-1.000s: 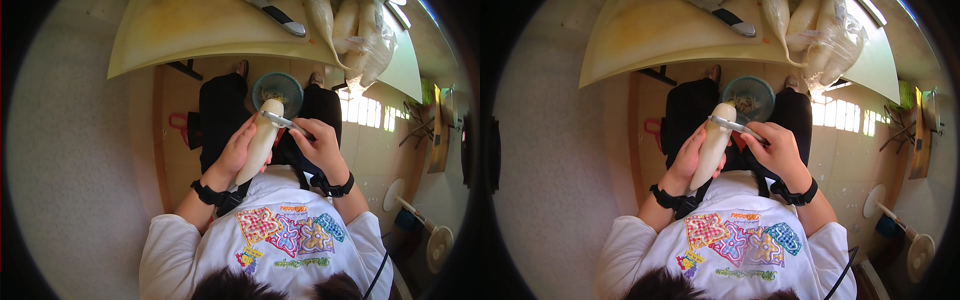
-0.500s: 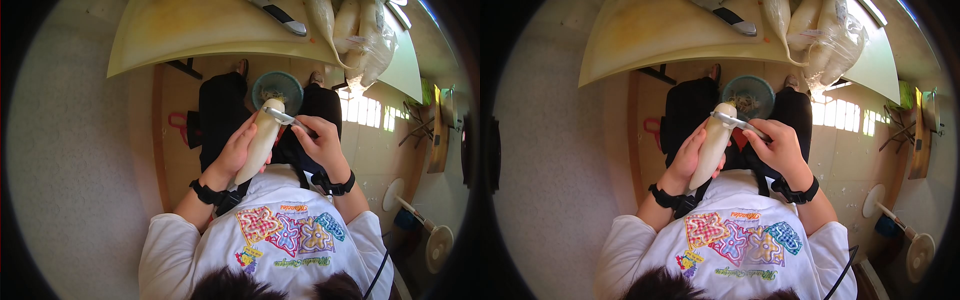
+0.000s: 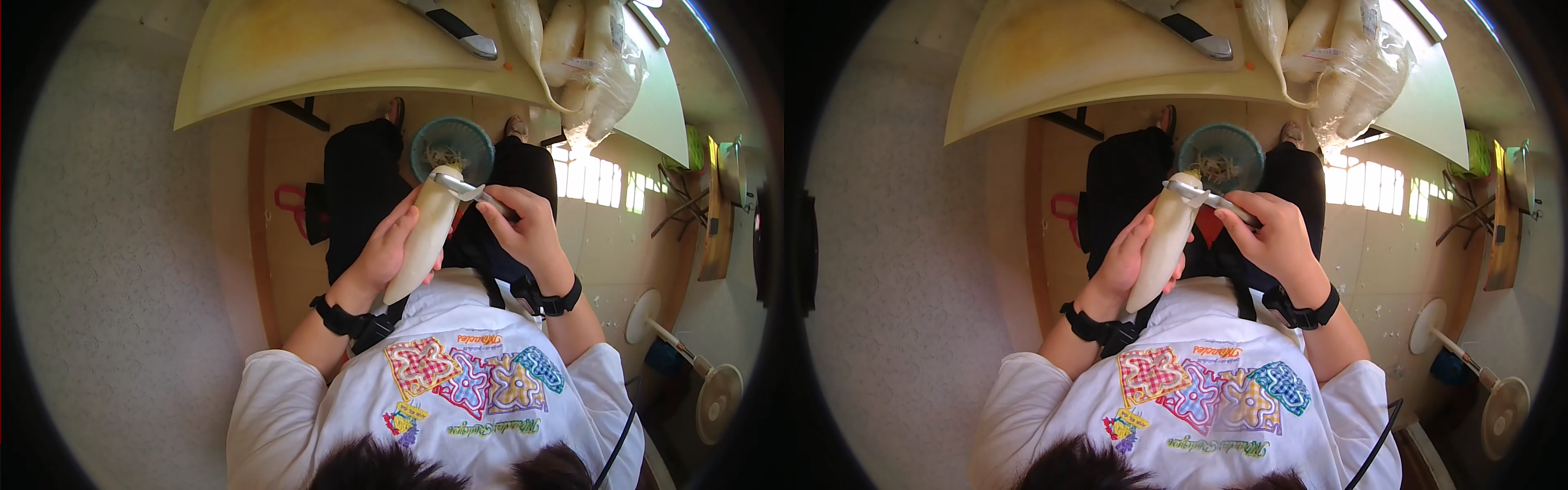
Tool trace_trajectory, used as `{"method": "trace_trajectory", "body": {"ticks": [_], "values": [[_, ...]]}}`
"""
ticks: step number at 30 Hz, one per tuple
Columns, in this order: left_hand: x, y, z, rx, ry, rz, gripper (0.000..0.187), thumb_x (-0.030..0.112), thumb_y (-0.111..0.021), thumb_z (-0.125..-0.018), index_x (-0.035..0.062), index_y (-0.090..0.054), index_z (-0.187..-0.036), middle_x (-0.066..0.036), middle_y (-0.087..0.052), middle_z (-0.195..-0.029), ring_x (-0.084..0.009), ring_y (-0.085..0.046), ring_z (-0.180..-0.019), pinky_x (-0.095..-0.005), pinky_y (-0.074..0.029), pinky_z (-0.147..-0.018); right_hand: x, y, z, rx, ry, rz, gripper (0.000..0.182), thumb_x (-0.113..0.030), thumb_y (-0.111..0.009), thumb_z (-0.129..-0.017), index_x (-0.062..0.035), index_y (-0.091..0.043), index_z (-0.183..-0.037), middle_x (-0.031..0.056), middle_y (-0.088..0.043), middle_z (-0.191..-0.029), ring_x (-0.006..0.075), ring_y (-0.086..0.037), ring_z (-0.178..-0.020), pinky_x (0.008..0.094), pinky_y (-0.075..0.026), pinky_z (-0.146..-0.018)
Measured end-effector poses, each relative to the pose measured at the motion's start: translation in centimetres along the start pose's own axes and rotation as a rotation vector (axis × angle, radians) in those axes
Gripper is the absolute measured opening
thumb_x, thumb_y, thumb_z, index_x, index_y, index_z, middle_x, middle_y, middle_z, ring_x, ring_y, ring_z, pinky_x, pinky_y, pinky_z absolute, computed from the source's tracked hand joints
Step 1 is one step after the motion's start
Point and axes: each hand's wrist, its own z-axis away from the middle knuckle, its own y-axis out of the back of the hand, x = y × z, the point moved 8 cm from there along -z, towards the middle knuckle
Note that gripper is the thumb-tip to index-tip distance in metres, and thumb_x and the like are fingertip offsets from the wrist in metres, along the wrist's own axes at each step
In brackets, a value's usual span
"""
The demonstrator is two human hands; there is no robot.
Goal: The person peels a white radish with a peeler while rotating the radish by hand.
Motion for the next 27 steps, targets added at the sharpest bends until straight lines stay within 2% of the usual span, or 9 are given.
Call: {"method": "trace_trajectory", "body": {"ticks": [13,15,17,18,19,21,22,27], "values": [[0.0,0.3,0.2,0.009,-0.005,-0.044,0.071,0.051,-0.043,-0.104,0.0180,-0.016,-0.161,-0.017,-0.058,-0.112,-0.0233,-0.066,-0.069,-0.0322,-0.055,-0.047,0.5,-0.3,0.0,0.007,0.003,-0.008,0.021,-0.019,-0.076,-0.088,-0.0009,-0.072,-0.098,0.0148,-0.065,-0.074,0.0274,-0.060,-0.059,0.0341,-0.047,-0.056],[-0.1,-0.2,0.6,-0.048,0.000,-0.124,0.073,0.051,-0.044,-0.104,0.0167,-0.015,-0.161,-0.018,-0.059,-0.113,-0.0231,-0.066,-0.070,-0.0320,-0.055,-0.048,2.1,0.3,0.1,0.067,-0.144,0.027,0.023,-0.020,-0.075,-0.088,-0.0001,-0.072,-0.098,0.0152,-0.064,-0.072,0.0279,-0.059,-0.058,0.0341,-0.047,-0.056],[-0.1,-2.1,1.4,-0.140,0.013,-0.168,0.078,0.053,-0.046,-0.103,0.0137,-0.013,-0.161,-0.019,-0.061,-0.115,-0.0224,-0.067,-0.072,-0.0312,-0.056,-0.051,5.3,0.8,-0.3,0.099,-0.132,0.128,0.024,-0.020,-0.075,-0.089,0.0008,-0.072,-0.101,0.0156,-0.063,-0.070,0.0247,-0.056,-0.055,0.0326,-0.045,-0.055],[-0.3,-2.4,0.9,-0.160,0.012,-0.171,0.076,0.052,-0.045,-0.103,0.0144,-0.014,-0.161,-0.018,-0.061,-0.115,-0.0223,-0.067,-0.071,-0.0313,-0.056,-0.050,7.5,0.8,-0.2,0.038,-0.308,0.075,0.025,-0.021,-0.074,-0.090,0.0012,-0.073,-0.103,0.0131,-0.061,-0.067,0.0169,-0.051,-0.055,0.0299,-0.043,-0.054],[-0.1,-2.5,0.5,-0.171,0.005,-0.173,0.075,0.052,-0.045,-0.103,0.0151,-0.015,-0.161,-0.018,-0.060,-0.114,-0.0223,-0.067,-0.071,-0.0313,-0.055,-0.050,7.9,0.6,0.1,0.030,-0.303,0.070,0.025,-0.021,-0.074,-0.090,0.0012,-0.073,-0.103,0.0131,-0.061,-0.067,0.0169,-0.051,-0.055,0.0299,-0.043,-0.054],[0.4,-1.4,-0.6,-0.112,-0.021,-0.129,0.073,0.052,-0.045,-0.104,0.0158,-0.016,-0.161,-0.017,-0.059,-0.114,-0.0225,-0.067,-0.070,-0.0316,-0.055,-0.049,9.0,1.2,0.6,0.181,-0.380,0.021,0.027,-0.022,-0.074,-0.091,0.0014,-0.072,-0.104,0.0096,-0.058,-0.064,0.0108,-0.047,-0.057,0.0278,-0.040,-0.053],[0.5,-0.9,-1.0,-0.070,-0.031,-0.082,0.072,0.051,-0.044,-0.104,0.0166,-0.017,-0.161,-0.016,-0.059,-0.113,-0.0227,-0.066,-0.070,-0.0318,-0.055,-0.049,8.9,1.4,0.7,0.184,-0.380,0.021,0.028,-0.024,-0.073,-0.092,0.0017,-0.072,-0.104,0.0074,-0.057,-0.064,0.0089,-0.046,-0.058,0.0266,-0.039,-0.053],[0.8,-1.1,-1.0,-0.083,-0.005,-0.066,0.070,0.048,-0.043,-0.105,0.0178,-0.016,-0.161,-0.015,-0.060,-0.108,-0.0205,-0.066,-0.068,-0.0317,-0.056,-0.049,8.4,1.9,1.2,0.168,-0.411,0.026,0.028,-0.024,-0.072,-0.092,0.0018,-0.072,-0.104,0.0064,-0.057,-0.064,0.0092,-0.044,-0.057,0.0269,-0.038,-0.052]]}}
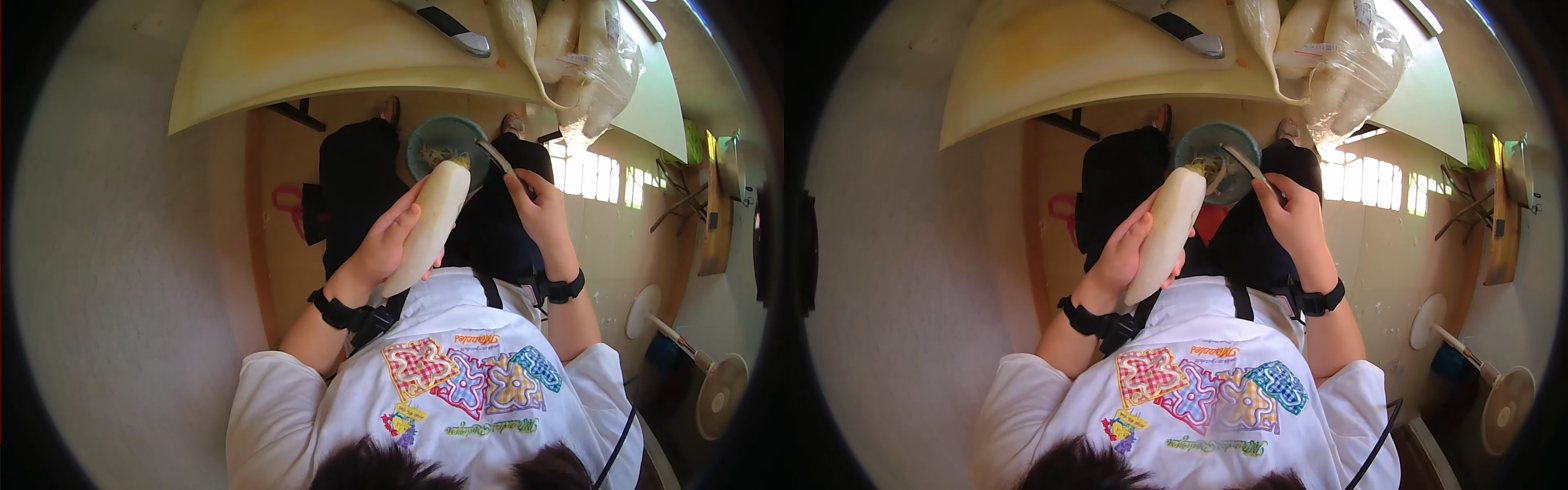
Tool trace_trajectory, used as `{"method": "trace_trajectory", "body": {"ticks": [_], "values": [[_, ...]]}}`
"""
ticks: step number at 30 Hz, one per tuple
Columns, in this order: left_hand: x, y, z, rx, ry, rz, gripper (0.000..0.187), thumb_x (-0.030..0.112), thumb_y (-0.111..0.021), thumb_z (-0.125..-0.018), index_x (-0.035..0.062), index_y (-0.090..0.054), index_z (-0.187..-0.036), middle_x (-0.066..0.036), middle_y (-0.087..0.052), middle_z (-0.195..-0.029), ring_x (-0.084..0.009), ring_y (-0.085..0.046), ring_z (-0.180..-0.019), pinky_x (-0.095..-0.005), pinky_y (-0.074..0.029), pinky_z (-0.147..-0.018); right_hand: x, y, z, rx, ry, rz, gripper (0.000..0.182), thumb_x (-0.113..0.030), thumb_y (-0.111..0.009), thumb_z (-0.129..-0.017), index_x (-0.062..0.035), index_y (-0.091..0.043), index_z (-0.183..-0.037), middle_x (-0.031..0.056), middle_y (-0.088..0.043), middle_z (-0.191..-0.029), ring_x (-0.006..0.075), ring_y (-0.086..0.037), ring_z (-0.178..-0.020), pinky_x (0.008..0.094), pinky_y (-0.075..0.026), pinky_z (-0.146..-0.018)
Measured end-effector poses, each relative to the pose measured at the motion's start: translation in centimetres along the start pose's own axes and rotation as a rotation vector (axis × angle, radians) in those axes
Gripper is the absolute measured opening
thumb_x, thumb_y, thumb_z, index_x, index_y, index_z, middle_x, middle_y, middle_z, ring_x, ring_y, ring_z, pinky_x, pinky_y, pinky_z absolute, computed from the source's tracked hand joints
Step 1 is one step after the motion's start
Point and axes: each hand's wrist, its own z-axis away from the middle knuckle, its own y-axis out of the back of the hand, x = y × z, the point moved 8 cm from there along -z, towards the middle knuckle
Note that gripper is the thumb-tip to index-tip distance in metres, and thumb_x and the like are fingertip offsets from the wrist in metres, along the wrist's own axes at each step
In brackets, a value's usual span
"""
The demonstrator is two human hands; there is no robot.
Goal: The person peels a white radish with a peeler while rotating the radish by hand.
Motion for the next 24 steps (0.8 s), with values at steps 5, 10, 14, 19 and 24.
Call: {"method": "trace_trajectory", "body": {"ticks": [5,10,14,19,24], "values": [[-0.7,0.2,0.1,0.024,0.028,0.044,0.068,0.046,-0.042,-0.106,0.0179,-0.016,-0.161,-0.015,-0.059,-0.109,-0.0211,-0.066,-0.068,-0.0335,-0.056,-0.050,0.2,-0.5,0.0,0.016,0.001,-0.037,0.027,-0.024,-0.073,-0.092,0.0016,-0.073,-0.103,0.0056,-0.055,-0.063,0.0086,-0.043,-0.056,0.0273,-0.036,-0.051],[-0.9,0.1,-0.4,-0.006,0.020,0.115,0.065,0.047,-0.041,-0.106,0.0172,-0.019,-0.160,-0.016,-0.059,-0.110,-0.0221,-0.066,-0.068,-0.0340,-0.056,-0.049,-1.0,-0.5,0.6,-0.029,0.024,-0.095,0.028,-0.023,-0.073,-0.092,0.0029,-0.072,-0.101,0.0042,-0.056,-0.064,0.0073,-0.044,-0.058,0.0256,-0.036,-0.052],[-1.1,0.5,-0.4,0.039,0.015,0.144,0.062,0.048,-0.040,-0.106,0.0153,-0.026,-0.156,-0.016,-0.060,-0.111,-0.0234,-0.067,-0.069,-0.0335,-0.056,-0.048,-0.2,-0.6,1.1,-0.061,-0.022,-0.183,0.028,-0.022,-0.074,-0.092,0.0032,-0.072,-0.103,0.0007,-0.059,-0.068,0.0054,-0.044,-0.060,0.0243,-0.036,-0.053],[-1.5,0.4,-0.3,0.022,0.027,0.188,0.059,0.049,-0.038,-0.106,0.0149,-0.029,-0.153,-0.016,-0.060,-0.113,-0.0239,-0.067,-0.070,-0.0328,-0.055,-0.048,-4.2,-1.1,2.4,-0.180,0.076,-0.418,0.026,-0.010,-0.079,-0.086,0.0021,-0.070,-0.107,-0.0011,-0.067,-0.081,0.0023,-0.053,-0.069,0.0186,-0.043,-0.062],[-1.4,0.1,-0.1,0.011,0.039,0.199,0.056,0.048,-0.037,-0.107,0.0149,-0.030,-0.152,-0.016,-0.061,-0.114,-0.0237,-0.067,-0.070,-0.0324,-0.056,-0.049,-9.5,-1.6,3.1,-0.290,0.206,-0.479,0.024,0.003,-0.074,-0.085,0.0015,-0.071,-0.109,0.0034,-0.073,-0.084,0.0055,-0.066,-0.074,0.0205,-0.052,-0.065]]}}
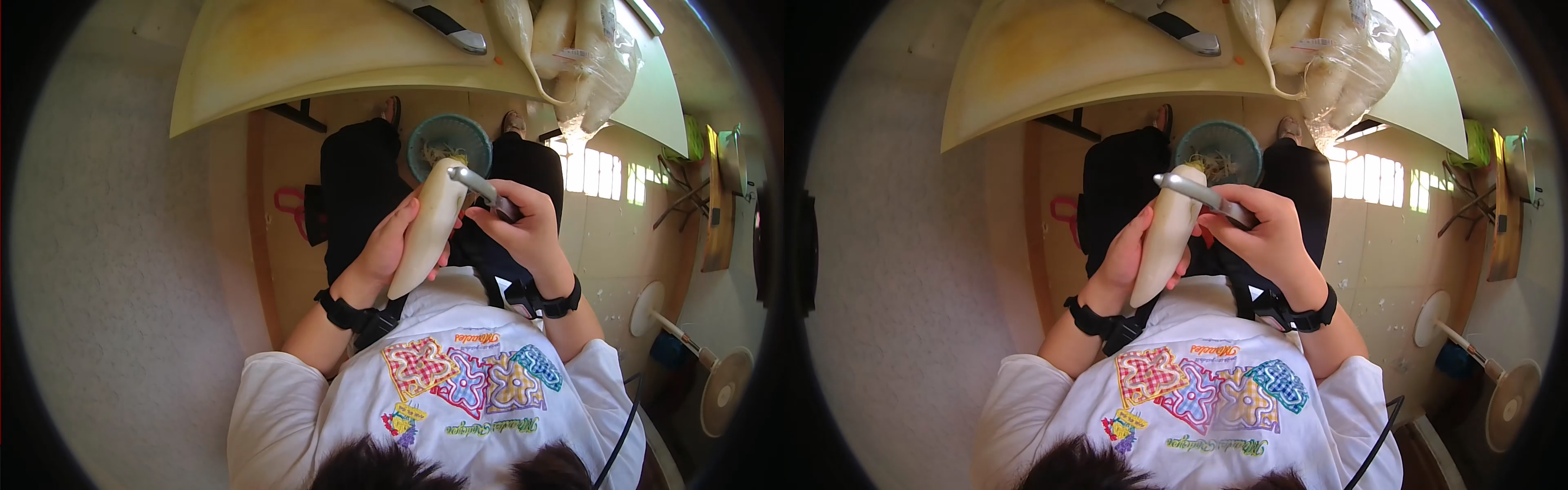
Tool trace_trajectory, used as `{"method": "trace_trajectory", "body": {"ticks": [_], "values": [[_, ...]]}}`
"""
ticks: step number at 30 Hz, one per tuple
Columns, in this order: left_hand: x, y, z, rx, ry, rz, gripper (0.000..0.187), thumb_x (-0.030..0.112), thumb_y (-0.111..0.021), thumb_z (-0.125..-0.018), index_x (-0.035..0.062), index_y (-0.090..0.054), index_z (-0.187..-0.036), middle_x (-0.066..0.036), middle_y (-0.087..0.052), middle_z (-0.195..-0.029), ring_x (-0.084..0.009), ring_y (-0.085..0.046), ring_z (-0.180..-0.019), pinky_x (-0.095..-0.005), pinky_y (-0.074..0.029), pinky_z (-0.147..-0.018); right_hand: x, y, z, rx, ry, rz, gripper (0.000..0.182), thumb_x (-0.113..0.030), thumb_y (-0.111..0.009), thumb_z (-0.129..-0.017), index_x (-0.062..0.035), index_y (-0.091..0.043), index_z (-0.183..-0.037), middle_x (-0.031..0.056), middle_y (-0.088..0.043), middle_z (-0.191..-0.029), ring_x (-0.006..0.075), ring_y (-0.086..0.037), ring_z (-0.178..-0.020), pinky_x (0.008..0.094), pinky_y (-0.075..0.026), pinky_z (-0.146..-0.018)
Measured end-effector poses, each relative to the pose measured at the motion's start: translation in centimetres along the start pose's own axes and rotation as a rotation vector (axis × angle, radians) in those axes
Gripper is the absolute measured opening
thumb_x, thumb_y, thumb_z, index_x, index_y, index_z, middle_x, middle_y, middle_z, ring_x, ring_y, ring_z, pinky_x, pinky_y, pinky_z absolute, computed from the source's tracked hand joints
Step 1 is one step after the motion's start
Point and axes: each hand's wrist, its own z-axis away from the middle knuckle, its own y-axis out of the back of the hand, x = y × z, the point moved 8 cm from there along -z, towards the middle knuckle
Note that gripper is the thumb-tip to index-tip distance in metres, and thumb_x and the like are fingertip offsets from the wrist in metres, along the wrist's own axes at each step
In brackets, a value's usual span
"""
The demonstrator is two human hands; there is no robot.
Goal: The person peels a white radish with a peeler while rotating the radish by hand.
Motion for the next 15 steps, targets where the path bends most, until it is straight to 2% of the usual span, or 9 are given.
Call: {"method": "trace_trajectory", "body": {"ticks": [2,7,15], "values": [[-0.32,0.17,0.04,0.021,0.043,0.031,0.055,0.047,-0.036,-0.107,0.0143,-0.031,-0.151,-0.016,-0.061,-0.113,-0.0236,-0.067,-0.069,-0.0322,-0.056,-0.049,-1.09,-0.66,-0.22,-0.063,0.147,0.062,0.024,0.005,-0.072,-0.086,0.0012,-0.071,-0.110,0.0048,-0.073,-0.083,0.0073,-0.067,-0.070,0.0214,-0.052,-0.061],[-0.42,0.16,0.18,0.035,0.058,0.007,0.054,0.046,-0.036,-0.107,0.0125,-0.033,-0.149,-0.015,-0.061,-0.111,-0.0226,-0.067,-0.069,-0.0314,-0.056,-0.048,-0.64,-1.10,-0.03,-0.077,0.134,0.134,0.023,0.006,-0.070,-0.086,0.0006,-0.071,-0.109,0.0061,-0.073,-0.081,0.0086,-0.067,-0.068,0.0222,-0.052,-0.060],[-0.58,-0.52,-0.02,-0.034,0.086,0.014,0.053,0.047,-0.036,-0.107,0.0109,-0.038,-0.146,-0.014,-0.062,-0.108,-0.0202,-0.066,-0.067,-0.0298,-0.055,-0.047,-0.26,-0.67,0.49,-0.037,0.134,0.192,0.015,0.006,-0.069,-0.086,-0.0002,-0.069,-0.100,0.0067,-0.071,-0.078,0.0111,-0.068,-0.066,0.0234,-0.052,-0.059]]}}
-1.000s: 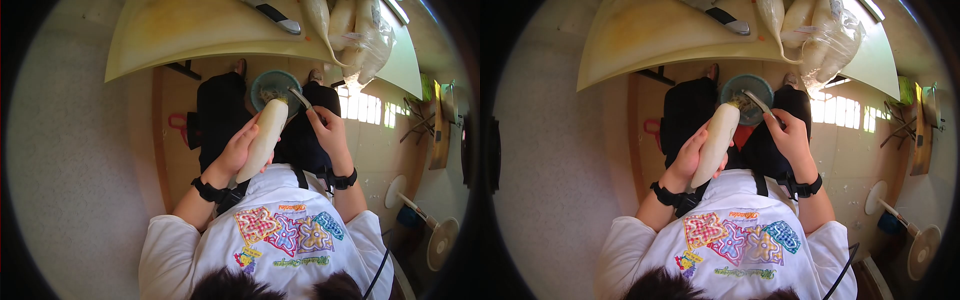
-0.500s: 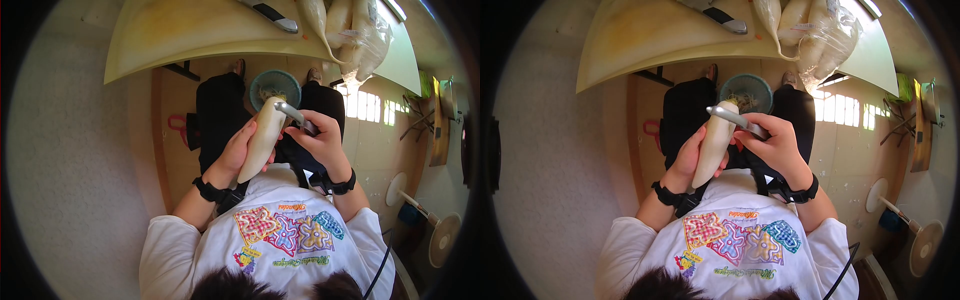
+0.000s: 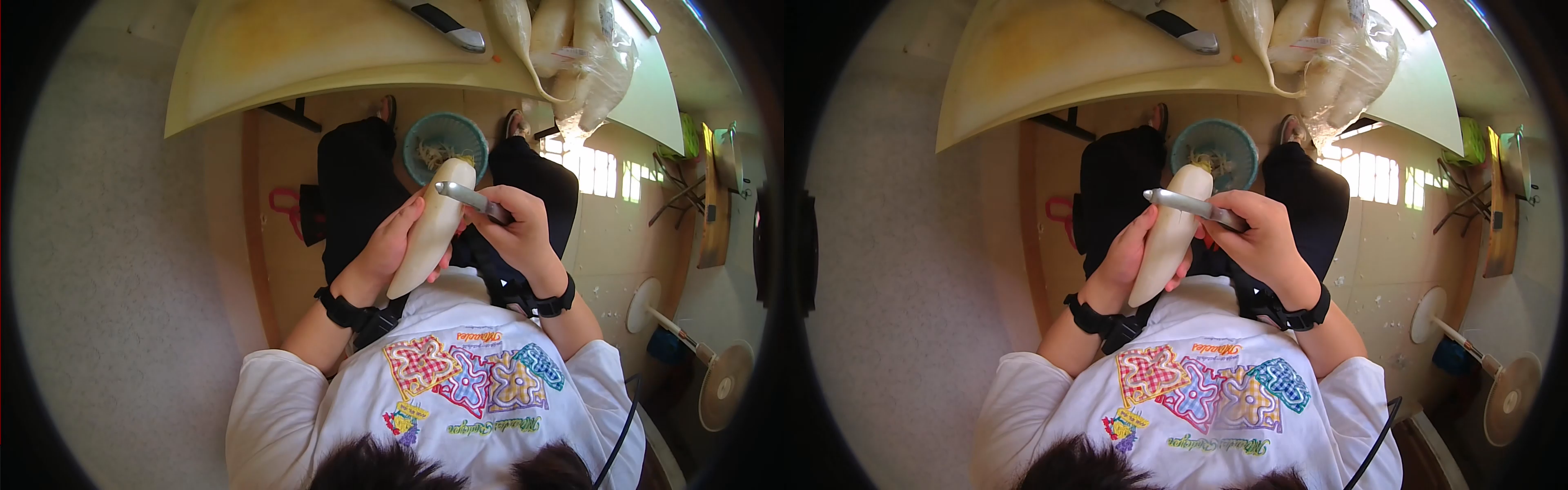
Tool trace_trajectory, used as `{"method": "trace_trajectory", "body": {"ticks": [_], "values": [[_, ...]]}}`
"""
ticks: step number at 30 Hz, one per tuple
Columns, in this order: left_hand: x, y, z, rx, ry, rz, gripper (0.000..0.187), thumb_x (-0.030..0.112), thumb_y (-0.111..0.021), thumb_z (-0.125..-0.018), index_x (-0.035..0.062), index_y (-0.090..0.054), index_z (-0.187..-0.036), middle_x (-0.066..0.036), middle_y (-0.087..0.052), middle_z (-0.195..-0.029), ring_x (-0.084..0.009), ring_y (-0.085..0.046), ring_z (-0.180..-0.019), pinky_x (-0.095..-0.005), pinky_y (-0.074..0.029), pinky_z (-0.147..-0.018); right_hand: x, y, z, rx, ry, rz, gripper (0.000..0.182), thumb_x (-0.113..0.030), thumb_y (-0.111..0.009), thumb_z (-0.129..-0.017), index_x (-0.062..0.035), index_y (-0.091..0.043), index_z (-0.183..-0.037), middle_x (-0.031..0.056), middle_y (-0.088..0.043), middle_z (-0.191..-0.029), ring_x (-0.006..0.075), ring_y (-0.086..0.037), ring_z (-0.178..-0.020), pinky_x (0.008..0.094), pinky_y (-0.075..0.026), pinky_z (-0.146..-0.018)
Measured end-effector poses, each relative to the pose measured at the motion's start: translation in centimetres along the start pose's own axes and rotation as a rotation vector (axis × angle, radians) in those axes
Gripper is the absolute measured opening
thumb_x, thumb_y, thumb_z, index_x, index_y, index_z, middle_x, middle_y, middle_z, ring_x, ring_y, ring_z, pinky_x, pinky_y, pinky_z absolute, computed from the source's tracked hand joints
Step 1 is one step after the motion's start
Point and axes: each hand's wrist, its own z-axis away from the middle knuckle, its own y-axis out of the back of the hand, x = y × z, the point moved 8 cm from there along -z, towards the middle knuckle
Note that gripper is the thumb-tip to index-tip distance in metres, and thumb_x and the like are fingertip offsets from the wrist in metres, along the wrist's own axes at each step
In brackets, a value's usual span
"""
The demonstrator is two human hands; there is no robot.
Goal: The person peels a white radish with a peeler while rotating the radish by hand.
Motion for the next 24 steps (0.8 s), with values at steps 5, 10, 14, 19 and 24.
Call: {"method": "trace_trajectory", "body": {"ticks": [5,10,14,19,24], "values": [[0.2,0.0,-0.1,0.029,-0.027,-0.016,0.053,0.048,-0.036,-0.107,0.0105,-0.040,-0.144,-0.014,-0.063,-0.108,-0.0206,-0.067,-0.067,-0.0300,-0.055,-0.047,0.7,0.6,0.1,0.064,0.023,0.136,0.017,0.002,-0.072,-0.083,-0.0021,-0.070,-0.100,0.0062,-0.068,-0.076,0.0116,-0.063,-0.062,0.0242,-0.048,-0.058],[0.5,-0.1,0.0,0.013,-0.044,-0.012,0.053,0.048,-0.032,-0.108,0.0080,-0.041,-0.141,-0.015,-0.062,-0.111,-0.0209,-0.065,-0.066,-0.0307,-0.053,-0.045,3.1,1.8,0.2,0.212,-0.028,0.116,0.015,-0.001,-0.075,-0.083,-0.0024,-0.070,-0.097,0.0038,-0.064,-0.073,0.0073,-0.054,-0.061,0.0222,-0.044,-0.057],[0.2,0.2,-0.2,0.021,-0.047,-0.018,0.054,0.047,-0.029,-0.108,0.0067,-0.040,-0.142,-0.016,-0.060,-0.114,-0.0210,-0.064,-0.066,-0.0311,-0.053,-0.044,4.8,3.7,-0.1,0.346,-0.143,0.169,0.016,-0.009,-0.079,-0.084,0.0004,-0.068,-0.092,-0.0003,-0.054,-0.063,0.0041,-0.043,-0.059,0.0222,-0.037,-0.053],[0.4,0.4,-0.3,0.040,-0.066,-0.028,0.051,0.047,-0.031,-0.108,0.0083,-0.041,-0.140,-0.017,-0.062,-0.111,-0.0215,-0.065,-0.067,-0.0314,-0.054,-0.046,7.0,4.8,0.4,0.328,-0.315,0.148,0.025,-0.018,-0.082,-0.084,0.0015,-0.068,-0.092,-0.0015,-0.051,-0.062,0.0049,-0.041,-0.058,0.0229,-0.034,-0.052],[0.3,0.6,-0.5,0.053,-0.064,-0.039,0.052,0.048,-0.030,-0.108,0.0089,-0.039,-0.142,-0.016,-0.061,-0.113,-0.0217,-0.064,-0.066,-0.0317,-0.054,-0.046,4.6,2.4,1.3,0.043,-0.168,0.043,0.023,-0.020,-0.077,-0.089,0.0010,-0.067,-0.093,0.0020,-0.058,-0.067,0.0066,-0.047,-0.059,0.0241,-0.038,-0.054]]}}
